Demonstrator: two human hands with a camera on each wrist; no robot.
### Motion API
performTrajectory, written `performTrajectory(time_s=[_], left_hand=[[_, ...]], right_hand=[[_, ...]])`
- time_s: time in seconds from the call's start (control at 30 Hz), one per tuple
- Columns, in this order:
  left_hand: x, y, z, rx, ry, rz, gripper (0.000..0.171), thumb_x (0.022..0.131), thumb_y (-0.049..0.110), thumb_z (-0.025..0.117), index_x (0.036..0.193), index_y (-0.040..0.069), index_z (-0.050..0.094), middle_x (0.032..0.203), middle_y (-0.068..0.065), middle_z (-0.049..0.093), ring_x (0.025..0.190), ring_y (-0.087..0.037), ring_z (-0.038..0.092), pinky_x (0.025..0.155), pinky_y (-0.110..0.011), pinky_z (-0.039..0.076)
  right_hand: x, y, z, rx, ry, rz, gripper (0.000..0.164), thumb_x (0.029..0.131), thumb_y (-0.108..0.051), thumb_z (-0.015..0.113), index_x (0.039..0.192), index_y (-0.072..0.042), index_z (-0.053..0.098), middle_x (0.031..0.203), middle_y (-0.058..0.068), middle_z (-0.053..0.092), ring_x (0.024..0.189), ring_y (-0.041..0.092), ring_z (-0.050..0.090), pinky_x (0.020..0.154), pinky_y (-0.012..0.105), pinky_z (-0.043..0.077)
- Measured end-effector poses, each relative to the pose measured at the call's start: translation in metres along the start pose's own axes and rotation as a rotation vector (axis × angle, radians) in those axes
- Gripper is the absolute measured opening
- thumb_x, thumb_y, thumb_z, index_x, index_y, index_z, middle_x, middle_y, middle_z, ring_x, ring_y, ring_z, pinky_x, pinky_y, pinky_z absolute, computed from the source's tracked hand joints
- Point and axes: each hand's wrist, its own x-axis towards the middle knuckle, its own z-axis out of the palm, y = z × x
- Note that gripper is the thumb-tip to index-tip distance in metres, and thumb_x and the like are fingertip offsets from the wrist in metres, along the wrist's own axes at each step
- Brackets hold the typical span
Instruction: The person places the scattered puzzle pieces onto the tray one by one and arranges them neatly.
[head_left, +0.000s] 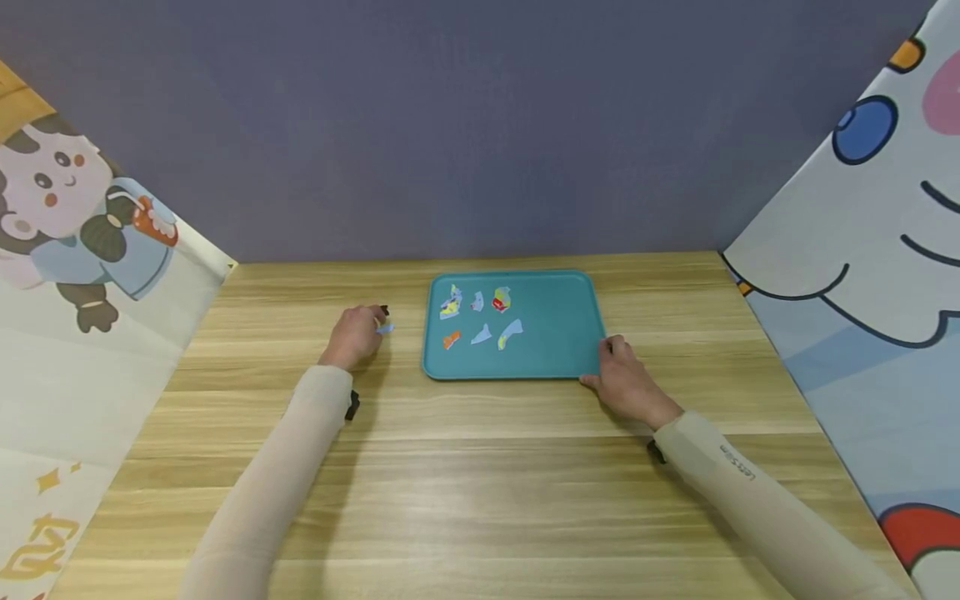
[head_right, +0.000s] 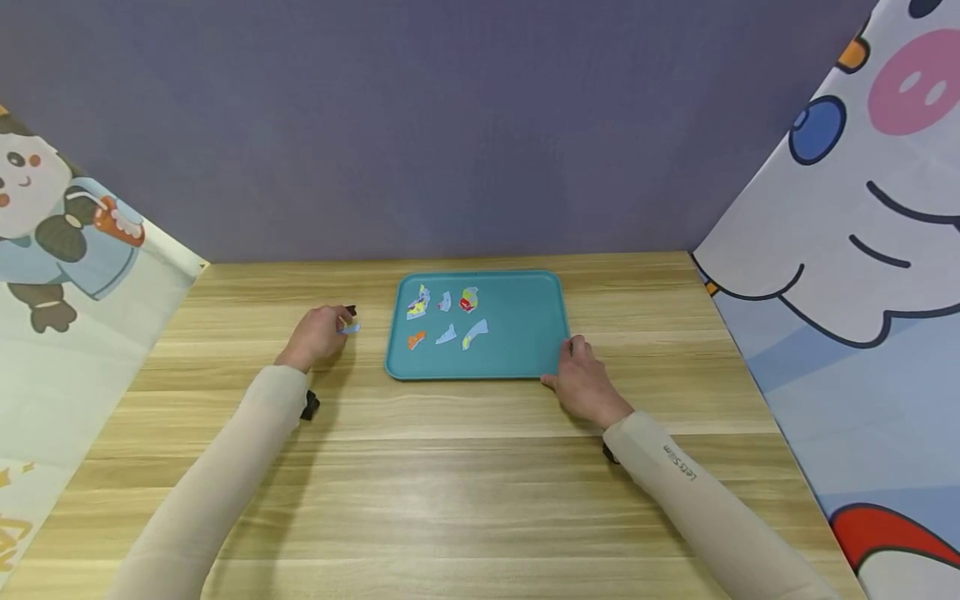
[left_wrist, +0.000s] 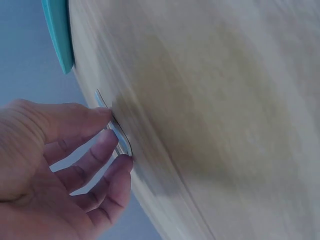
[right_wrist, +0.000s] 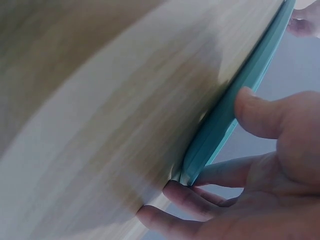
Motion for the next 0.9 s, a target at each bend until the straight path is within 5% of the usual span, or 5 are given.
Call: performTrajectory(time_s=[0.2, 0.43, 0.67, 0.9], left_hand=[[-0.0002, 0.0011, 0.0008, 0.011, -0.017, 0.001, 0.032, 0.088, -0.002, 0.057, 0.12, -0.003, 0.057, 0.111, -0.023, 0.06, 0.089, -0.031, 0.059, 0.075, -0.039, 0.05], [-0.001, 0.0019, 0.0021, 0.0, -0.032, -0.031, 0.029, 0.088, 0.0, 0.057, 0.117, -0.004, 0.057, 0.119, -0.026, 0.057, 0.062, -0.022, 0.051, 0.055, -0.029, 0.042], [-0.0044, 0.002, 0.001, -0.045, -0.015, -0.043, 0.025, 0.089, 0.005, 0.059, 0.112, -0.005, 0.059, 0.111, -0.023, 0.06, 0.082, -0.029, 0.058, 0.067, -0.035, 0.05], [-0.0083, 0.0053, -0.0015, -0.11, 0.071, 0.012, 0.023, 0.087, 0.007, 0.065, 0.107, -0.005, 0.062, 0.102, -0.02, 0.062, 0.09, -0.033, 0.06, 0.077, -0.041, 0.051]], right_hand=[[0.0002, -0.0009, 0.0005, -0.015, 0.019, -0.006, 0.071, 0.095, -0.023, 0.057, 0.133, 0.026, 0.023, 0.131, 0.037, 0.027, 0.12, 0.047, 0.032, 0.096, 0.055, 0.035], [0.0009, 0.001, 0.0007, -0.015, 0.007, 0.0, 0.071, 0.095, -0.024, 0.057, 0.134, 0.025, 0.022, 0.131, 0.037, 0.025, 0.12, 0.048, 0.032, 0.095, 0.055, 0.035], [0.0007, 0.0017, 0.0009, -0.022, 0.003, -0.001, 0.071, 0.096, -0.024, 0.056, 0.134, 0.025, 0.022, 0.131, 0.037, 0.025, 0.119, 0.047, 0.033, 0.094, 0.055, 0.037], [0.0007, 0.0004, 0.0009, -0.03, 0.016, -0.005, 0.071, 0.095, -0.024, 0.058, 0.133, 0.025, 0.024, 0.13, 0.037, 0.027, 0.119, 0.047, 0.034, 0.093, 0.055, 0.038]])
